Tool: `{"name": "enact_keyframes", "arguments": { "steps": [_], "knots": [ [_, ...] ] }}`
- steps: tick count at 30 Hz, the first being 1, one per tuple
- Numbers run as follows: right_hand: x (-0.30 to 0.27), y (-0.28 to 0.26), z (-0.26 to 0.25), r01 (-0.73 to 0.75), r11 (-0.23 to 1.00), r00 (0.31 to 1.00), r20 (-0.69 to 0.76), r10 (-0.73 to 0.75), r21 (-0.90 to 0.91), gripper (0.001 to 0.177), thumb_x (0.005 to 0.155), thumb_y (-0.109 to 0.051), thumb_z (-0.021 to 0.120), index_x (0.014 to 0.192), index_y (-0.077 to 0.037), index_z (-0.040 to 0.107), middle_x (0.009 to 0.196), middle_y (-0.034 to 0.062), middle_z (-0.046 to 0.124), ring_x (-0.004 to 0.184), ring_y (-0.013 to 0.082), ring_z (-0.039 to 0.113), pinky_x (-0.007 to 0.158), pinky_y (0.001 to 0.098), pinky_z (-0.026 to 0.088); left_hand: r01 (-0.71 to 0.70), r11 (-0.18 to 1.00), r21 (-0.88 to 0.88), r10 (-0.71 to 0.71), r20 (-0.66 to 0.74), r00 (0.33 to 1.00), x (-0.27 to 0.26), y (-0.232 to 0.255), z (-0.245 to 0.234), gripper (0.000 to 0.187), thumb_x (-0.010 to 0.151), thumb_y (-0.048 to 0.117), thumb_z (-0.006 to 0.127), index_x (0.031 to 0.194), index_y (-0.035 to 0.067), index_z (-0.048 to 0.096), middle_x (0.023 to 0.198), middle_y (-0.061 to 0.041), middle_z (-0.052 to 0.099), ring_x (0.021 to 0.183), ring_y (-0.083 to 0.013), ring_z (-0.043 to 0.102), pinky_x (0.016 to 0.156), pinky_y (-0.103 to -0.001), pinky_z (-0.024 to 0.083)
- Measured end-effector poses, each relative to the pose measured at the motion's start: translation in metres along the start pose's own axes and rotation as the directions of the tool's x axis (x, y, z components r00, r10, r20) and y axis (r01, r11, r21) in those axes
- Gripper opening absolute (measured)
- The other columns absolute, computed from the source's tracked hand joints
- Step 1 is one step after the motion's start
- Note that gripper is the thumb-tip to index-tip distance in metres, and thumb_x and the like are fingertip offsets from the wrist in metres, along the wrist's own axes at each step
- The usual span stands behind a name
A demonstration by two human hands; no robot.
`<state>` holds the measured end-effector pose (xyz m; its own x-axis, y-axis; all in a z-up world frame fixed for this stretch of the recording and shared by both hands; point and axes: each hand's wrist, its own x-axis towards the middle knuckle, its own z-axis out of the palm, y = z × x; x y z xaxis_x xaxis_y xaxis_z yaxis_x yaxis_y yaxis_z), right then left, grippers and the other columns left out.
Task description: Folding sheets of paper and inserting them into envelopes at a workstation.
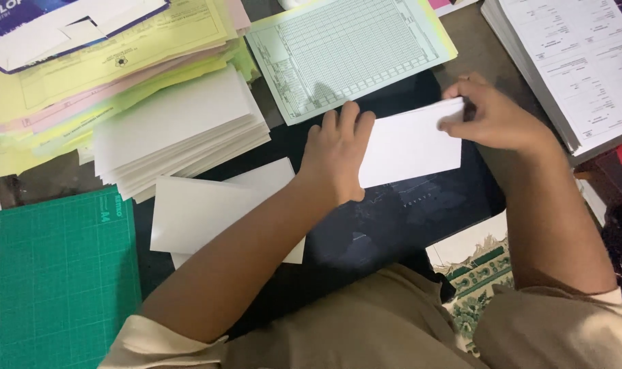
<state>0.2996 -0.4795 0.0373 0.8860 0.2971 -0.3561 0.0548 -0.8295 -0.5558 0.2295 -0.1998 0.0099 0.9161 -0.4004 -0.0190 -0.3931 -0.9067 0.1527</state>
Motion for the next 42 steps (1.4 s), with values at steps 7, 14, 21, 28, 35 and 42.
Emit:
{"name": "enact_keyframes", "arguments": {
  "steps": [7, 14, 21, 28, 35, 42],
  "knots": [
    [-0.043, 0.057, 0.036, 0.29, 0.913, 0.925, -0.328, -0.192, 0.286, 0.024, 0.093, -0.002, 0.074, 0.105, -0.012, 0.056, 0.103, 0.0055, 0.064, 0.091, 0.0159, 0.061, 0.079, 0.0292, 0.05, -0.15, 0.902, -0.404, 0.01, -0.329, 0.944, -0.041, 0.005, -0.03, 0.077, 0.066, 0.03, 0.096, 0.128, 0.014, 0.054, 0.126, -0.012, 0.049, 0.106, -0.0332, 0.056, 0.084, -0.047, 0.051],
    [-0.054, 0.061, 0.114, 0.638, 0.359, 0.753, -0.648, -0.109, 0.681, 0.031, 0.101, 0.008, 0.061, 0.114, -0.017, 0.048, 0.111, 0.0153, 0.067, 0.115, 0.0319, 0.07, 0.102, 0.041, 0.057, -0.113, 0.461, -0.88, -0.419, -0.328, 0.847, -0.062, 0.035, -0.003, 0.033, 0.096, 0.014, 0.065, 0.127, 0.011, 0.055, 0.121, -0.01, 0.063, 0.112, -0.0238, 0.066, 0.095, -0.034, 0.055],
    [-0.055, 0.049, 0.119, 0.603, 0.424, 0.768, -0.635, -0.079, 0.676, 0.03, 0.1, 0.005, 0.053, 0.118, -0.016, 0.042, 0.116, 0.0198, 0.061, 0.115, 0.031, 0.065, 0.085, 0.0376, 0.059, -0.122, 0.493, -0.862, -0.362, -0.33, 0.872, -0.061, 0.032, 0.02, 0.05, 0.093, -0.002, 0.061, 0.133, 0.01, 0.033, 0.125, -0.018, 0.051, 0.114, -0.0268, 0.062, 0.088, -0.028, 0.06],
    [-0.065, 0.038, 0.082, 0.341, 0.789, 0.864, -0.502, -0.049, 0.511, 0.04, 0.093, 0.004, 0.059, 0.129, -0.002, 0.043, 0.118, 0.0193, 0.056, 0.114, 0.0308, 0.058, 0.091, 0.0423, 0.05, 0.104, 0.444, -0.89, -0.361, -0.072, 0.93, -0.059, 0.017, 0.003, 0.049, 0.097, 0.001, 0.047, 0.141, 0.008, 0.026, 0.132, -0.021, 0.05, 0.124, -0.0376, 0.058, 0.094, -0.045, 0.057],
    [-0.059, 0.003, 0.049, 0.187, 0.878, 0.922, -0.386, -0.003, 0.441, 0.058, 0.097, -0.012, 0.067, 0.15, -0.003, 0.046, 0.123, 0.0132, 0.06, 0.107, 0.0225, 0.061, 0.088, 0.0362, 0.052, 0.21, 0.38, -0.901, -0.465, 0.01, 0.885, -0.049, 0.015, 0.001, 0.082, 0.094, -0.003, 0.061, 0.161, 0.006, 0.014, 0.156, -0.021, 0.036, 0.15, -0.0361, 0.038, 0.108, -0.046, 0.049],
    [-0.047, 0.002, 0.06, 0.2, 0.934, 0.888, -0.458, -0.045, 0.295, 0.057, 0.097, -0.015, 0.069, 0.15, -0.002, 0.053, 0.124, 0.0138, 0.067, 0.101, 0.0195, 0.061, 0.084, 0.0353, 0.051, 0.255, 0.57, -0.781, -0.492, -0.077, 0.867, -0.042, 0.019, 0.02, 0.073, 0.091, -0.004, 0.067, 0.154, -0.001, 0.03, 0.152, -0.022, 0.042, 0.139, -0.0377, 0.05, 0.101, -0.041, 0.055]
  ]
}}
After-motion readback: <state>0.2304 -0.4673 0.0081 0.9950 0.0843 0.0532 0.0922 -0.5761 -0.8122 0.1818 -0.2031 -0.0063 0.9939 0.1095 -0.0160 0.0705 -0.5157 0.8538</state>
